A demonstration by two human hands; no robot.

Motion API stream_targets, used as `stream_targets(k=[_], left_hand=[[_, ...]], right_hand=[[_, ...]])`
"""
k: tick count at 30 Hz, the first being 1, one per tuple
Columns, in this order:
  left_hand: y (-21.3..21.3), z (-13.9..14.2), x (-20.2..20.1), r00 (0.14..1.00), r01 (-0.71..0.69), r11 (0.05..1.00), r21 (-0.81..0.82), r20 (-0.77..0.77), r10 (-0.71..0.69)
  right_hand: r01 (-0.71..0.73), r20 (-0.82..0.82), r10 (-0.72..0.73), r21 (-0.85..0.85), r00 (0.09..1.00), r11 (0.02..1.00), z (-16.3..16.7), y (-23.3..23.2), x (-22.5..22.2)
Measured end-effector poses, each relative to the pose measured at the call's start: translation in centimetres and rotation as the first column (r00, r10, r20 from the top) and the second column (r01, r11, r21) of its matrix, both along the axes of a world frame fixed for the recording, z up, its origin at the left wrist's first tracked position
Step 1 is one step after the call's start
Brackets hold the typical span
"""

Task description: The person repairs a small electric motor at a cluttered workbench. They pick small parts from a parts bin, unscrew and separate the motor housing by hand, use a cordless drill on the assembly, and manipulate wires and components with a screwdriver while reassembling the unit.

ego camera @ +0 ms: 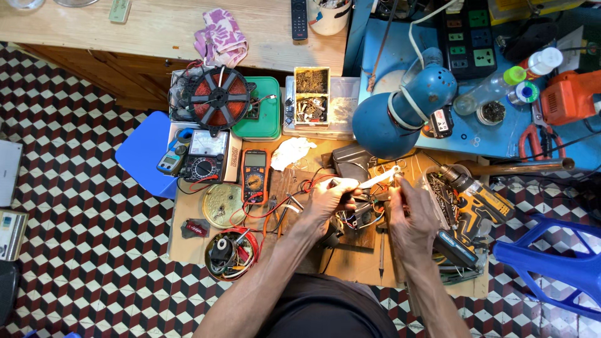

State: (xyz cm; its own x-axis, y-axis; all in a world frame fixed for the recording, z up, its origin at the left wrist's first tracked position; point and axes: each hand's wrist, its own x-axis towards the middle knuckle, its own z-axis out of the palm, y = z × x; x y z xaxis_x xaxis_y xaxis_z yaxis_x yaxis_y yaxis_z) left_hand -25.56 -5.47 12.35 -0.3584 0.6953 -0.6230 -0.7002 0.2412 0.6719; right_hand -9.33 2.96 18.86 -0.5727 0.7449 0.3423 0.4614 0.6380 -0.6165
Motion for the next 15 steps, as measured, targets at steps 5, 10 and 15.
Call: stream_targets(k=[5, 10, 15], left_hand=[[0.1, 0.4, 0.6, 0.997, 0.069, 0.998, 0.006, -0.042, -0.069], [0.5, 0.6, 1.2, 0.997, 0.072, 0.995, 0.063, -0.003, -0.072], [0.7, 0.7, 1.4, 0.993, 0.082, 0.991, 0.109, 0.072, -0.09]], right_hand=[[-0.032, -0.064, 0.026, -0.102, 0.998, 0.994, 0.9, -1.1, -1.6], [0.057, -0.067, -0.089, -0.375, 0.994, 0.925, 0.9, -0.5, -3.0], [0.047, -0.068, -0.075, -0.346, 0.995, 0.937, 1.0, -0.7, -2.6]])
